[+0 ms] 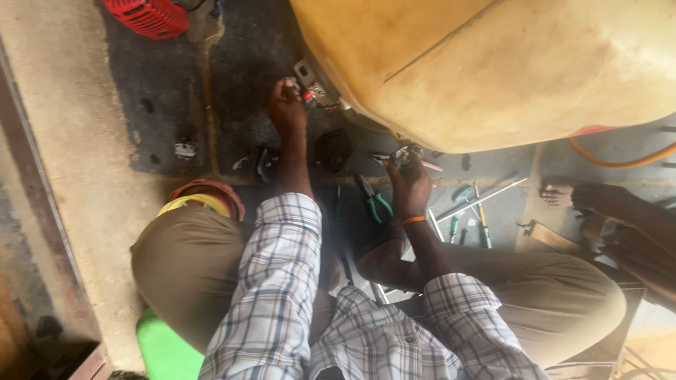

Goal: The person sits on the floor and uses pliers and a wrench to adjust and tighten components on the lower part of a small engine attached to a yellow tank. The person repeatedly tightens a fitting and checks the connection.

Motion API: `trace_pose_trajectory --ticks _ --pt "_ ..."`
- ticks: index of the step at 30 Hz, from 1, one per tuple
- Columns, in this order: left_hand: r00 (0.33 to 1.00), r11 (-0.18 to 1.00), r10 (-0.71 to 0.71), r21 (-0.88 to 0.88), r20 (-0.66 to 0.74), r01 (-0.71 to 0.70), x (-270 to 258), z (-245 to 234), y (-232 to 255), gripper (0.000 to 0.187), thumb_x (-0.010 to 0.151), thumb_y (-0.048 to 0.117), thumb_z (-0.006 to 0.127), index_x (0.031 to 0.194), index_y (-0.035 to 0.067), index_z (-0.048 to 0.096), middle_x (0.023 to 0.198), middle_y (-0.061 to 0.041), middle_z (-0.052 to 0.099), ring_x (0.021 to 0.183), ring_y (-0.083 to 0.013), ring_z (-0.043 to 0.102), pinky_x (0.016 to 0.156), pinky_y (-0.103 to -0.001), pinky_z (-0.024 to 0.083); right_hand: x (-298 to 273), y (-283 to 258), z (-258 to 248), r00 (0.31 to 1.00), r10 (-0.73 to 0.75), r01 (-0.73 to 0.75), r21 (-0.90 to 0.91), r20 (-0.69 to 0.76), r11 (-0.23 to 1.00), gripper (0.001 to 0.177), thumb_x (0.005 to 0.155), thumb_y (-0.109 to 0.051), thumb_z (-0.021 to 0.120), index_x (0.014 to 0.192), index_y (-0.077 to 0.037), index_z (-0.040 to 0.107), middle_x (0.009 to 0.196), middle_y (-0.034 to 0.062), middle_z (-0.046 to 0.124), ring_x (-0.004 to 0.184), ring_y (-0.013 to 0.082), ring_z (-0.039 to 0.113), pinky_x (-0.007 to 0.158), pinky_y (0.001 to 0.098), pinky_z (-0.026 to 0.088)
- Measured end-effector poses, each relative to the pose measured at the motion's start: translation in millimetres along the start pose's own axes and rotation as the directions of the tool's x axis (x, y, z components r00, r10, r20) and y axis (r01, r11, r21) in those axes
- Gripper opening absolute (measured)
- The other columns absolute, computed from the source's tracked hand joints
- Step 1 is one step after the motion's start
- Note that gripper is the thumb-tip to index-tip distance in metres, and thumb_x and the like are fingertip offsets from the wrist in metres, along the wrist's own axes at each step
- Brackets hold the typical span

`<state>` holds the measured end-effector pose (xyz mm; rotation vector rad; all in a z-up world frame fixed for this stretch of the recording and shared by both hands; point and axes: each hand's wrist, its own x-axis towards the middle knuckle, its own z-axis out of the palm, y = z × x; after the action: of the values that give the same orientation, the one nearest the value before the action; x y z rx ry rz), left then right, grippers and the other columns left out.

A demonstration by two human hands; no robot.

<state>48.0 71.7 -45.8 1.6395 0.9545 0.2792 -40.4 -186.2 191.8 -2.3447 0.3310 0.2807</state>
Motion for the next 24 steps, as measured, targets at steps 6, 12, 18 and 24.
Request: trace_pose_trajectory --ticks 6,12,18,24 --pt "0.707 0.693 -0.639 -0.17 0.302 0.7 60 14 -36 0.031 0.108 0.037 0.054 0.108 0.006 0.061 0.074 -0.008 0.06 0.057 -0.017 0.055 0.05 -0.032 0.045 4 -4 -4 0.999 0.002 -0.006 0.109 0.037 0.994 0.053 0.088 -0.026 0.079 0.132 -0.003 0.062 0.092 0.0127 0.074 0.078 0.02 0.073 0.07 0.0339 0.056" --pt "0.652 0.621 -0.69 -0.206 0.314 0.756 60 12 -22 0.017 0.104 0.029 0.053 0.119 0.023 0.059 0.083 -0.004 0.067 0.068 -0.0162 0.062 0.065 -0.035 0.056 18 -12 -13 0.963 0.11 -0.227 0.515 0.247 0.826 0.042 0.093 -0.023 0.075 0.126 0.001 0.063 0.099 0.0099 0.073 0.09 0.0172 0.072 0.082 0.0324 0.06" --pt "0.997 0.999 0.019 0.04 -0.079 -0.016 -10 6 20 0.037 0.107 0.037 0.052 0.12 0.008 0.072 0.111 -0.011 0.077 0.101 -0.0247 0.075 0.089 -0.038 0.058 10 -12 -24 0.924 0.12 -0.336 0.621 0.363 0.708 0.05 0.096 -0.032 0.071 0.134 -0.002 0.058 0.116 0.0118 0.066 0.1 0.0195 0.069 0.09 0.0348 0.057" --pt "0.988 0.993 0.113 0.036 -0.103 -0.11 -22 -3 30 0.041 0.105 0.04 0.056 0.12 0.004 0.068 0.109 -0.013 0.075 0.097 -0.026 0.074 0.083 -0.037 0.058 17 -19 -23 0.911 0.163 -0.399 0.706 0.38 0.585 0.056 0.097 -0.037 0.068 0.14 -0.004 0.055 0.125 0.0109 0.062 0.105 0.0192 0.066 0.092 0.0352 0.057"
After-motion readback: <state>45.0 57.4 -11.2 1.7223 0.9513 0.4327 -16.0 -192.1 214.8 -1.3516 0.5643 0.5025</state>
